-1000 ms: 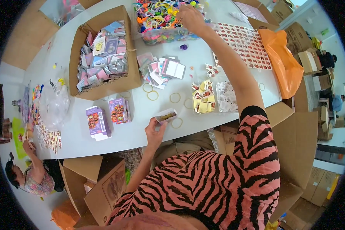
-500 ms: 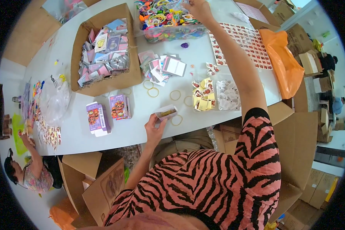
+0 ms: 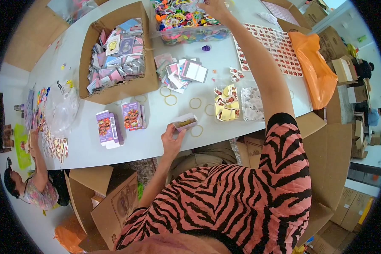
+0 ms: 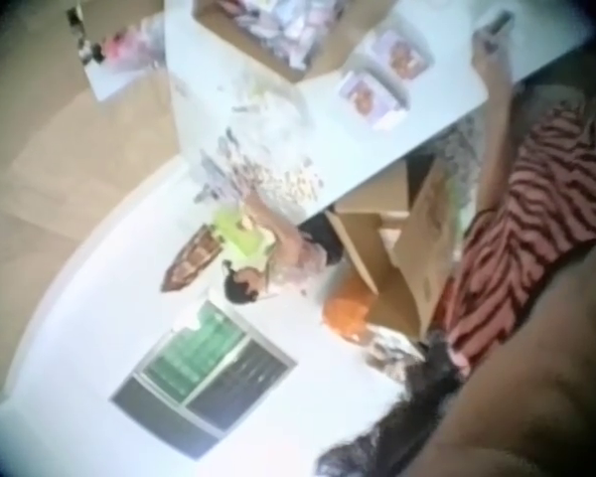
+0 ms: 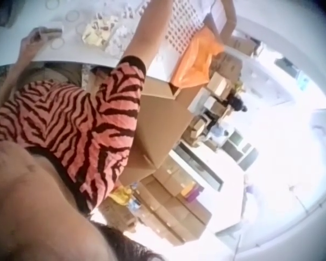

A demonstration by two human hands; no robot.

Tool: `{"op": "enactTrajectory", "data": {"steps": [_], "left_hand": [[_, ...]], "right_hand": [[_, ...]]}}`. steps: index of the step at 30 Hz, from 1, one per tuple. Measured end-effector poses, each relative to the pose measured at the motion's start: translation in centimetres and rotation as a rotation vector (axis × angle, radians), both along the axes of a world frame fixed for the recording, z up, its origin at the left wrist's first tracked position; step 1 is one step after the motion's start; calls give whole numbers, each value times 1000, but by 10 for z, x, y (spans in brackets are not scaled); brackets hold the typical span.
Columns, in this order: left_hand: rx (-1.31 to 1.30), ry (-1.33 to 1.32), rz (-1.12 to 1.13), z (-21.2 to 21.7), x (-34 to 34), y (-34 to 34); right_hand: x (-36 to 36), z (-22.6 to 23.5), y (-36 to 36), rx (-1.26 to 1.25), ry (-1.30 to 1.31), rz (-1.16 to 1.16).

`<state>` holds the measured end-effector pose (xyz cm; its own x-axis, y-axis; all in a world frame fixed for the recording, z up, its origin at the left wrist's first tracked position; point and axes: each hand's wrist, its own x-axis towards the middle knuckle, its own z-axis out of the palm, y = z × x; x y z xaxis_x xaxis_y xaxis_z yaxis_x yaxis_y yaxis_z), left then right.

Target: Packing small product boxes into a larger shipping carton.

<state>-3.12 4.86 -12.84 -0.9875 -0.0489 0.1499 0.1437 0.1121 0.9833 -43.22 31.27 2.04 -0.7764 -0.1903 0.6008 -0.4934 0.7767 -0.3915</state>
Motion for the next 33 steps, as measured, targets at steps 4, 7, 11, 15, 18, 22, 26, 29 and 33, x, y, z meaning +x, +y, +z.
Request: {"op": "enactTrajectory", "data": {"steps": [4, 7, 11, 15, 18, 22, 26, 29, 33], "left_hand": [[-34, -16, 14, 4, 1, -3], [-76, -26, 23, 11, 3, -3], [-69, -12, -9, 15, -2, 1], [-108, -29, 50, 4, 3, -5], [-90, -1, 14, 5, 1, -2], [-108, -47, -42, 6, 0, -4], [-132, -58, -27, 11, 1, -4], [-155, -56, -22, 12, 2, -5], [-147, -15, 32, 11, 2, -3]], "right_hand": [[14, 7, -30, -382, -337, 10], [30, 25, -41, -323, -401, -66], [-45, -41, 20, 127, 416, -138], [-18, -25, -27, -171, -19, -158], [-19, -28, -4, -311, -86, -87], [-30, -43, 1, -197, 45, -21], [-24, -39, -7, -24, 157, -100], [-10, -30, -11, -278, 224, 328], [-3, -26, -26, 117, 5, 6]]}}
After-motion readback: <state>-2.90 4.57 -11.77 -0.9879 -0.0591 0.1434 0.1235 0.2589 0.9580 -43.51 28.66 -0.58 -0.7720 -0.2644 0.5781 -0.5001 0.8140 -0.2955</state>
